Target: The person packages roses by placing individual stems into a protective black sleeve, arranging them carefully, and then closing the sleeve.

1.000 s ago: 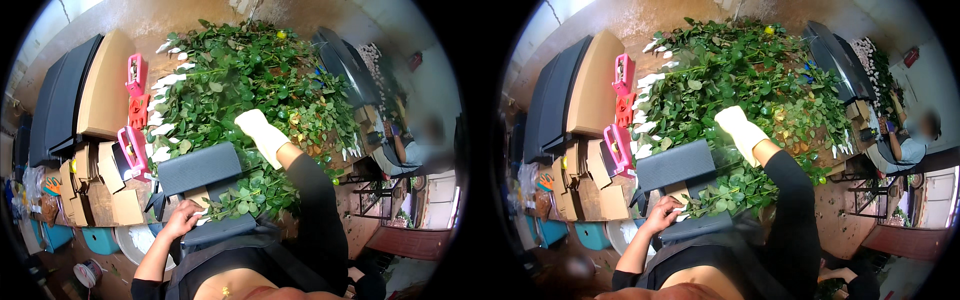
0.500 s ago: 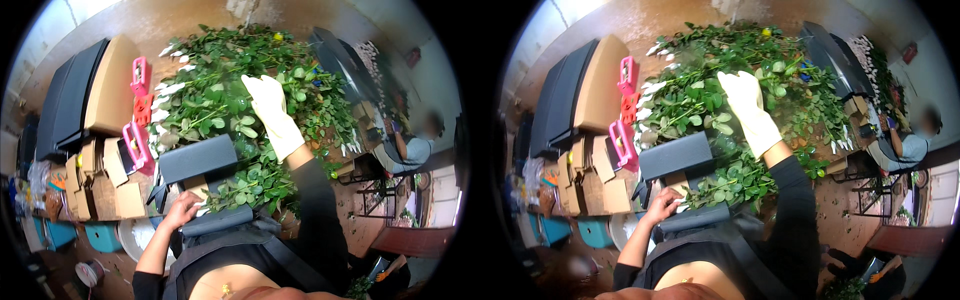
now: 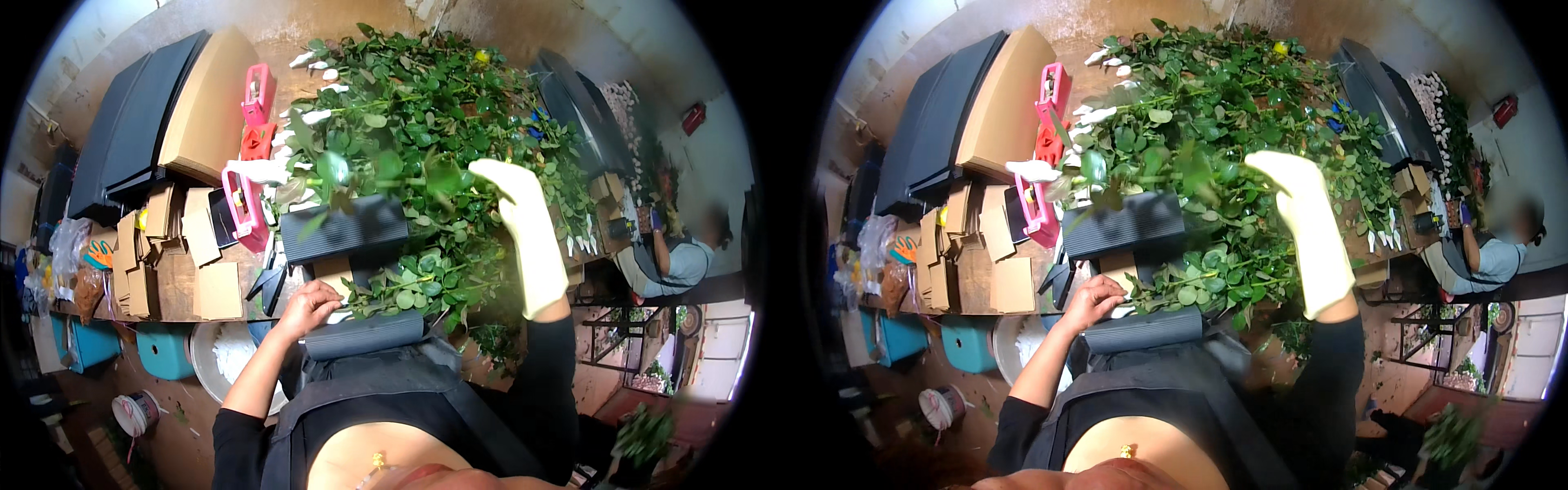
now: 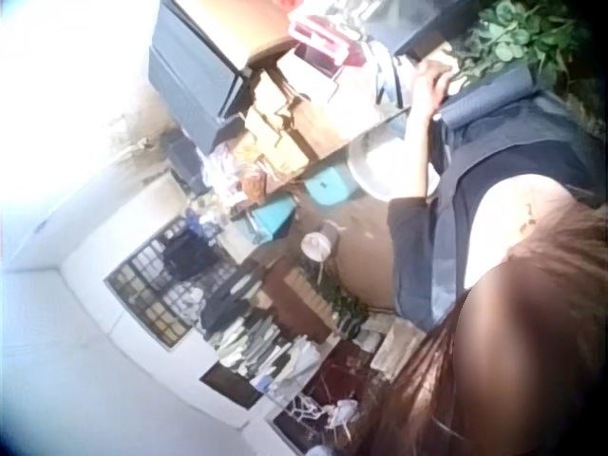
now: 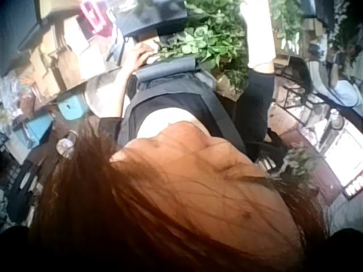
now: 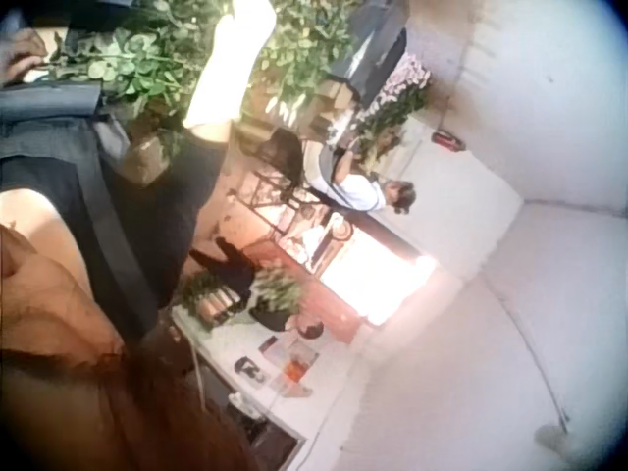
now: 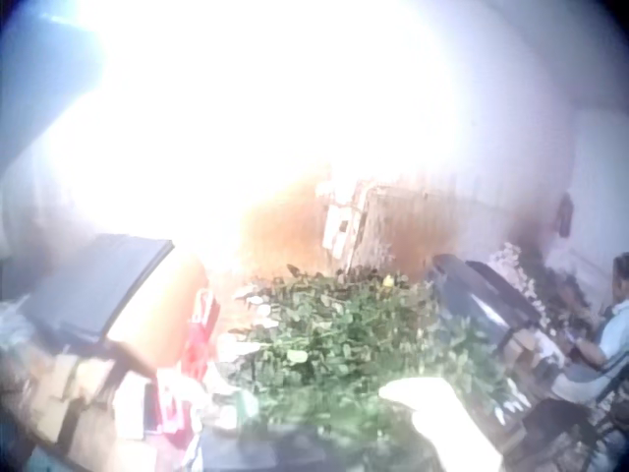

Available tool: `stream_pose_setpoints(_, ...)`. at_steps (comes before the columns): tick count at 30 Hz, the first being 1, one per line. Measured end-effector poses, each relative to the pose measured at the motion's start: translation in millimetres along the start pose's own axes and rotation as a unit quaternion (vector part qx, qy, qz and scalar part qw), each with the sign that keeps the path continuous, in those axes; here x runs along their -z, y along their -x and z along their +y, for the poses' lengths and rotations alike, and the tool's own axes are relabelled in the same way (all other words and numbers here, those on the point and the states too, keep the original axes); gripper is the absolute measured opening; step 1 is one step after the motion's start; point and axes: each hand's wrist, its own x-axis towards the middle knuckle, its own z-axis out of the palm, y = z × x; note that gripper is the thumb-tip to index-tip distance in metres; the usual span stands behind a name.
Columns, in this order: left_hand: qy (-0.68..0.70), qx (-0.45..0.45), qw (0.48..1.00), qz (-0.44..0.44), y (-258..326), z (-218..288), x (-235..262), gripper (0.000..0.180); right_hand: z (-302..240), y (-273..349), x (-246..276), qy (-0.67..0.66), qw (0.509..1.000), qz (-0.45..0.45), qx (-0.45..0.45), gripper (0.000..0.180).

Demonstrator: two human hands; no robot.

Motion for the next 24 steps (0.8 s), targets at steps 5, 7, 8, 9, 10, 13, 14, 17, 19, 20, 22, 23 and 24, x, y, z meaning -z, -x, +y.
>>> stream_pose_setpoints(5, 0.112, 0.063, 0.992, 0.02, 11.8, -31.3, -16.0, 0.076, 10.0, 89.1, -11.8, 0.041, 0.988, -0.145, -0.031, 0.039)
stream_pose_setpoints(7, 0.146, 0.084, 0.985, 0.022, 6.7, -21.3, -13.0, 0.09, 10.3, 120.7, -18.9, -0.028, 0.897, -0.201, -0.393, 0.021)
stream_pose_setpoints(8, 0.159, 0.092, 0.982, 0.048, 2.1, 0.8, -10.3, 0.082, 8.5, 119.5, -21.6, 0.059, 0.841, -0.276, -0.463, 0.026)
stream_pose_setpoints(9, 0.11, 0.063, 0.991, 0.034, 0.9, -1.0, -7.5, 0.076, 4.8, 111.7, -26.1, 0.143, 0.768, -0.346, -0.519, 0.033)
stream_pose_setpoints(10, 0.061, 0.033, 0.997, 0.02, 2.0, -4.7, -3.7, 0.069, -1.2, 107.0, -29.9, 0.154, 0.74, -0.378, -0.535, 0.037)
stream_pose_setpoints(13, 0.002, 0.005, 1.0, 0.008, 0.4, 0.5, -1.6, 0.048, 10.6, 131.7, -14.8, 0.296, 0.785, -0.524, -0.146, 0.04)
stream_pose_setpoints(14, 0.013, 0.025, 1.0, 0.004, 1.1, 4.7, -0.5, 0.048, 2.9, 106.6, -12.0, 0.274, 0.799, -0.507, -0.169, 0.041)
stream_pose_setpoints(17, 0.016, 0.043, 0.999, -0.014, -0.3, 13.0, 4.2, 0.045, 36.8, 61.7, -40.0, 0.134, 0.945, -0.206, -0.214, 0.034)
stream_pose_setpoints(19, 0.019, 0.061, 0.997, -0.043, -7.0, 15.1, 7.6, 0.042, 67.6, 37.0, -80.9, 0.22, 0.93, -0.201, -0.215, 0.04)
stream_pose_setpoints(20, 0.024, 0.087, 0.995, -0.05, -5.4, 17.1, 11.3, 0.041, 89.4, 33.6, -108.4, 0.337, 0.893, -0.25, -0.163, 0.041)
stream_pose_setpoints(22, 0.055, 0.12, 0.988, -0.075, -9.9, 14.8, 13.2, 0.038, 114.6, 37.0, -130.2, 0.397, 0.847, -0.308, -0.175, 0.026)
stream_pose_setpoints(23, 0.071, 0.095, 0.991, -0.061, -15.3, 12.4, 7.3, 0.037, 132.2, 39.6, -134.0, 0.38, 0.823, -0.361, -0.219, 0.022)
stream_pose_setpoints(24, 0.064, 0.113, 0.991, -0.041, -8.9, 10.6, 6.2, 0.035, 108.9, 23.4, -132.3, 0.348, 0.875, -0.268, -0.205, 0.012)
